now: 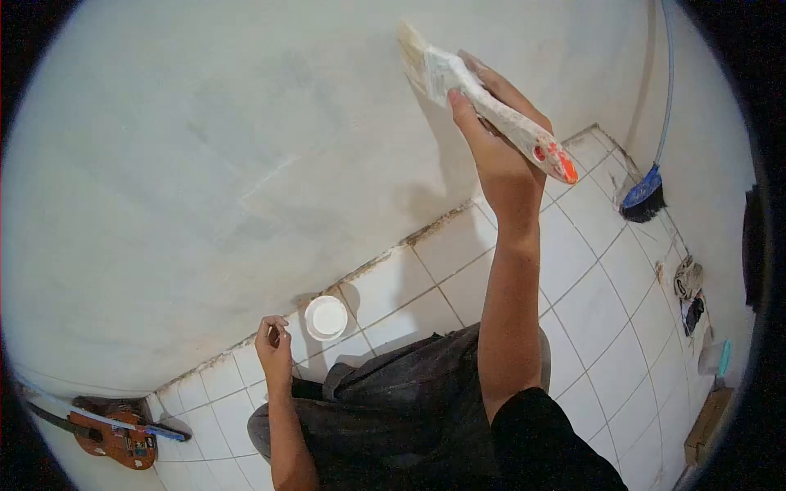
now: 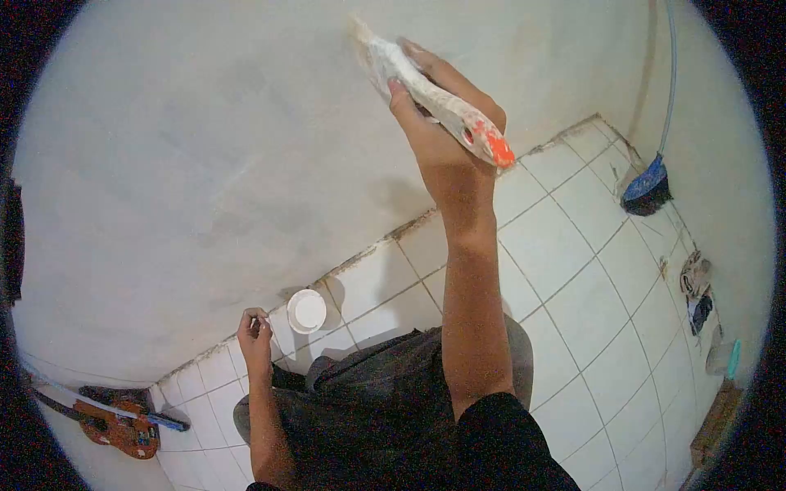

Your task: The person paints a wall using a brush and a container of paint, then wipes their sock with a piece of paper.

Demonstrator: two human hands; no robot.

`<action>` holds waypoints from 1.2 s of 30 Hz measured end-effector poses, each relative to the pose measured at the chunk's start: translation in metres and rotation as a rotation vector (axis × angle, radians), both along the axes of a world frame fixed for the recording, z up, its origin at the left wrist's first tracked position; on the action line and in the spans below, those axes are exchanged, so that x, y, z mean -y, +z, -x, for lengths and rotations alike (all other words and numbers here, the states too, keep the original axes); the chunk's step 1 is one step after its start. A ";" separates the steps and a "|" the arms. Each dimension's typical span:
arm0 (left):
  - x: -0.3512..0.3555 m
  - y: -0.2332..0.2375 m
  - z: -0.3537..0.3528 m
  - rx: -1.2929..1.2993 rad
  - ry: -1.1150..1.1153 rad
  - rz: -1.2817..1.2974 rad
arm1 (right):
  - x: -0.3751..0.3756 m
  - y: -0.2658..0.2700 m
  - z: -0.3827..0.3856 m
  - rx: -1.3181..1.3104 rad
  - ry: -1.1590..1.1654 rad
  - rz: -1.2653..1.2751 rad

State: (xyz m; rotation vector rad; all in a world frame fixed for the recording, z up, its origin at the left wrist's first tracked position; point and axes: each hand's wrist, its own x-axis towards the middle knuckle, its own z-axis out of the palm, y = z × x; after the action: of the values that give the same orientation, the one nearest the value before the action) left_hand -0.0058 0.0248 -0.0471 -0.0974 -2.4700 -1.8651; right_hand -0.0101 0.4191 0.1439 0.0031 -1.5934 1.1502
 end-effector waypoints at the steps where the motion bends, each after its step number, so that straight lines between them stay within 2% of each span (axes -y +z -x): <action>1: -0.001 0.002 -0.001 0.016 0.001 0.000 | -0.002 0.001 -0.003 0.072 0.027 0.028; 6: 0.002 0.003 -0.002 -0.009 -0.041 0.024 | -0.007 -0.001 -0.016 0.222 0.019 0.047; 9: 0.003 -0.001 0.001 -0.018 -0.033 -0.011 | -0.005 0.008 -0.019 0.145 -0.045 0.051; 11: 0.001 0.000 0.000 -0.008 -0.027 -0.018 | -0.007 0.007 -0.012 -0.055 -0.129 -0.029; 12: -0.001 0.001 0.000 -0.005 -0.027 -0.018 | -0.006 0.005 -0.005 -0.123 -0.123 0.015; 13: -0.004 0.004 -0.001 -0.016 -0.025 -0.002 | -0.004 0.003 0.001 -0.120 -0.123 0.017; 15: -0.002 0.006 -0.003 -0.022 -0.023 0.023 | 0.001 -0.006 0.012 -0.214 -0.184 -0.082; 17: 0.001 0.005 -0.003 0.010 -0.022 0.000 | -0.005 -0.021 0.022 -0.172 -0.186 -0.174; 20: 0.001 0.001 0.001 -0.005 -0.008 -0.004 | -0.004 -0.018 0.015 -0.043 -0.084 -0.023; 24: 0.000 -0.001 0.000 -0.014 -0.025 0.024 | -0.012 -0.016 0.004 0.066 -0.115 -0.077; 26: 0.000 -0.002 0.001 -0.019 -0.011 0.018 | -0.013 -0.007 -0.005 0.228 -0.019 0.050; 30: 0.002 0.001 0.000 -0.015 -0.035 -0.005 | -0.019 -0.002 -0.016 0.383 -0.027 0.020; 32: 0.001 -0.001 0.000 -0.005 -0.019 0.000 | -0.019 -0.004 -0.015 0.193 -0.021 0.106; 33: 0.001 0.000 0.000 -0.005 -0.019 0.001 | -0.018 -0.005 -0.013 0.193 -0.021 0.107; 36: 0.000 0.001 -0.001 -0.033 -0.065 0.061 | -0.012 -0.002 -0.001 -0.110 -0.079 0.102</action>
State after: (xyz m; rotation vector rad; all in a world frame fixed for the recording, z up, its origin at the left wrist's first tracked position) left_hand -0.0051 0.0243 -0.0459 -0.2117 -2.5314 -1.7960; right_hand -0.0093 0.4312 0.1418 -0.0620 -1.4246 1.1486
